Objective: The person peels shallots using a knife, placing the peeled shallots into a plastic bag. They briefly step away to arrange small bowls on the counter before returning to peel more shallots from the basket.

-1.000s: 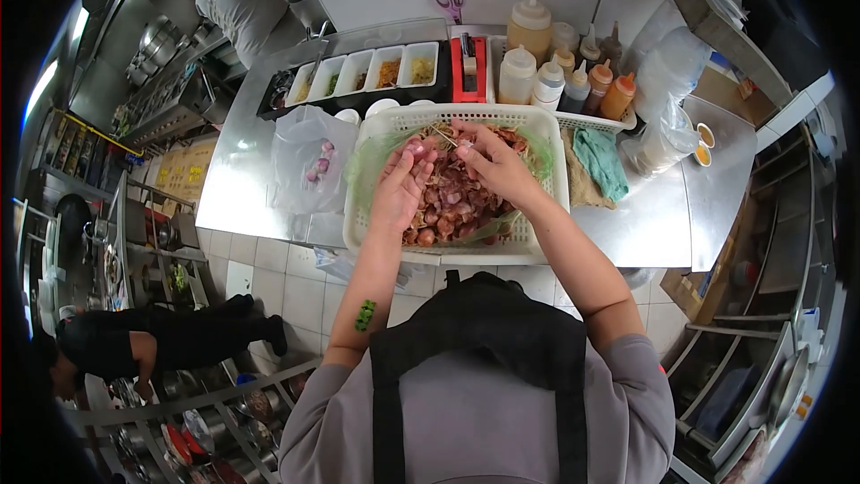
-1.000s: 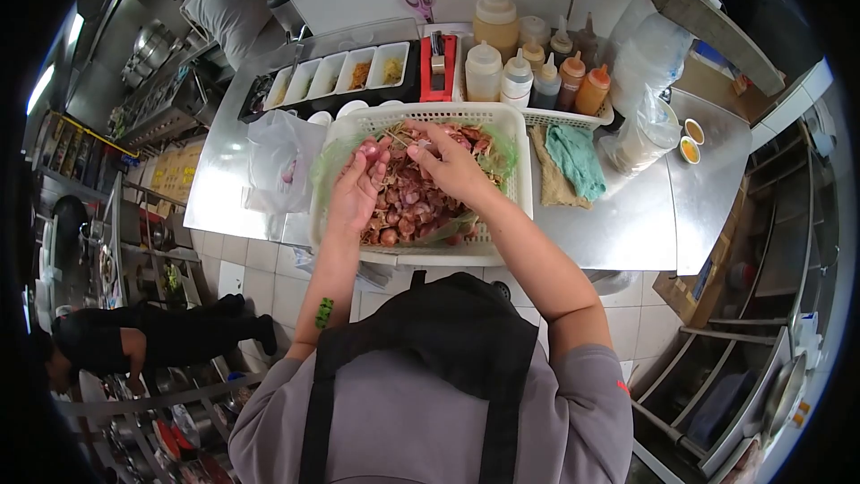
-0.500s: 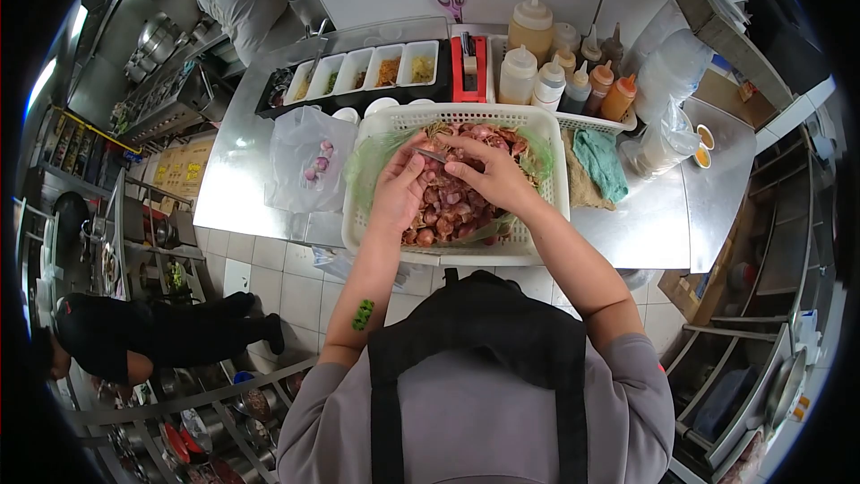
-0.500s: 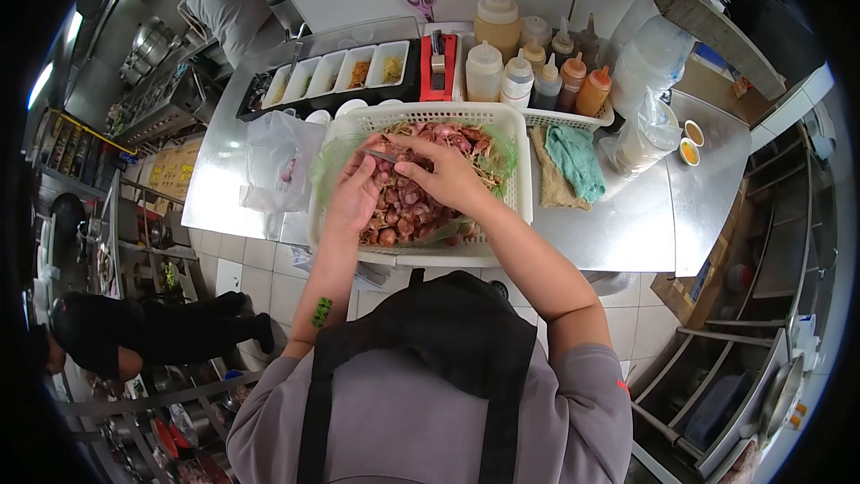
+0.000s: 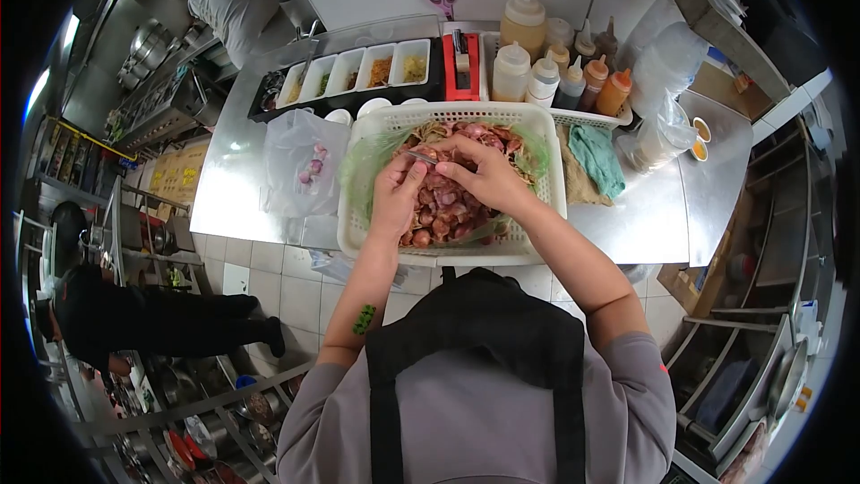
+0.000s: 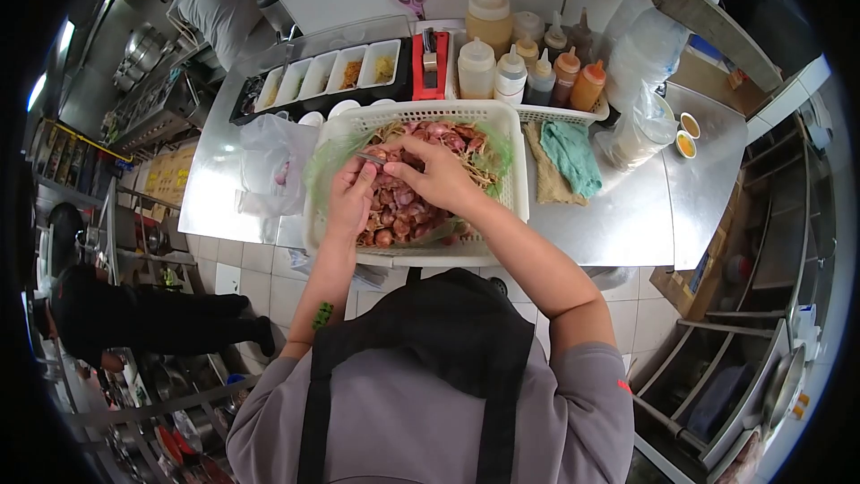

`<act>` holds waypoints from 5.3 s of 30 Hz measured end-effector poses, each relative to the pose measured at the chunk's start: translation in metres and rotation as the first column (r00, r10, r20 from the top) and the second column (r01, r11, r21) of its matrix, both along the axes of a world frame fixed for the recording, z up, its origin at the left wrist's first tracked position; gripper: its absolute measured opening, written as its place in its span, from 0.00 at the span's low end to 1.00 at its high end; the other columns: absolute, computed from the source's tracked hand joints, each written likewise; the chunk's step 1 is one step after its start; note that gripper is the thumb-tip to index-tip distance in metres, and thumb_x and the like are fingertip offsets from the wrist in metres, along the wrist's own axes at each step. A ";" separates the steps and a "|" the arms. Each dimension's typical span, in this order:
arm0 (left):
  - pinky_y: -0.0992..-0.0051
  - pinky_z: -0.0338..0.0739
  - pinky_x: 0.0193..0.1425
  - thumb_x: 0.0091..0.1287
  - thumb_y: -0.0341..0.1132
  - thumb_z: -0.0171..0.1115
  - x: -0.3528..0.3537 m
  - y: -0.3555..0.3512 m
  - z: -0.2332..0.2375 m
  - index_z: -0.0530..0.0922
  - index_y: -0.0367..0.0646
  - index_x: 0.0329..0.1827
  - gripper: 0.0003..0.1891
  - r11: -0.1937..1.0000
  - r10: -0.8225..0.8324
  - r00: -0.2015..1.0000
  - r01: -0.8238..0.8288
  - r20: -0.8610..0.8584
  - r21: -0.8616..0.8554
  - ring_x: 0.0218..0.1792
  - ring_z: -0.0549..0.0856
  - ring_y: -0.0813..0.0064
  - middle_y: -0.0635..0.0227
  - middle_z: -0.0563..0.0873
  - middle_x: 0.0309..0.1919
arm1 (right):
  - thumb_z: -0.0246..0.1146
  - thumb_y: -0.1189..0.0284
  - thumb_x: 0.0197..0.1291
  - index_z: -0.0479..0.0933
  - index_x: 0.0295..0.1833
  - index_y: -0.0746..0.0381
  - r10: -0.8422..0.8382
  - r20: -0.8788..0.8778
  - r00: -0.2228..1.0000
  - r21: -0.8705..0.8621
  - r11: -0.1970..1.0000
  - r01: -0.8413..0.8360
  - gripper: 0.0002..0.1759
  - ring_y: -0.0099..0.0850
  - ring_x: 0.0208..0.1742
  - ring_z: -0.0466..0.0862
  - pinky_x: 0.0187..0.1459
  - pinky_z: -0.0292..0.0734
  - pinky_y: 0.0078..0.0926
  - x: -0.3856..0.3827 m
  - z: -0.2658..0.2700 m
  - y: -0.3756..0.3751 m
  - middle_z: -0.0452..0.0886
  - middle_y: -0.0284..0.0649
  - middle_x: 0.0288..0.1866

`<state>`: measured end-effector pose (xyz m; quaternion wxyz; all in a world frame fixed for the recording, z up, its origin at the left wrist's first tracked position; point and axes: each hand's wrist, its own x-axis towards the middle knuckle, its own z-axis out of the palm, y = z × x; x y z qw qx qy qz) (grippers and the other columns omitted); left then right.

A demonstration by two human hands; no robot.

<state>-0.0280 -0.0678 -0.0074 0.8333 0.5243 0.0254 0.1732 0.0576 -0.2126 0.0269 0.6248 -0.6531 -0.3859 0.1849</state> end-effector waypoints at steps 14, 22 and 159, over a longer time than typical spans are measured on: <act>0.79 0.71 0.55 0.62 0.27 0.61 0.006 -0.015 0.012 0.72 0.33 0.56 0.18 0.987 0.080 0.997 -0.078 0.014 -0.138 0.45 0.78 0.80 0.67 0.80 0.43 | 0.63 0.71 0.59 0.71 0.39 0.65 -0.094 -0.056 0.994 0.073 0.993 0.098 0.10 0.20 0.35 0.76 0.40 0.72 0.22 -0.003 -0.001 0.004 0.77 0.33 0.31; 0.76 0.74 0.53 0.64 0.27 0.58 0.002 0.000 -0.003 0.73 0.36 0.54 0.16 0.995 -0.002 0.998 0.009 0.068 -0.095 0.46 0.79 0.76 0.65 0.80 0.45 | 0.60 0.68 0.61 0.70 0.37 0.60 0.101 -0.355 0.929 0.073 0.994 -0.080 0.08 0.16 0.21 0.69 0.22 0.63 0.15 0.005 0.005 -0.006 0.72 0.32 0.23; 0.76 0.83 0.44 0.62 0.26 0.61 0.000 0.002 0.004 0.74 0.36 0.43 0.09 0.977 -0.023 0.999 0.016 -0.031 -0.214 0.40 0.83 0.75 0.63 0.80 0.41 | 0.57 0.66 0.62 0.73 0.55 0.57 0.092 0.211 0.973 -0.002 0.996 -0.094 0.16 0.37 0.47 0.80 0.52 0.72 0.30 0.008 0.004 -0.011 0.81 0.42 0.46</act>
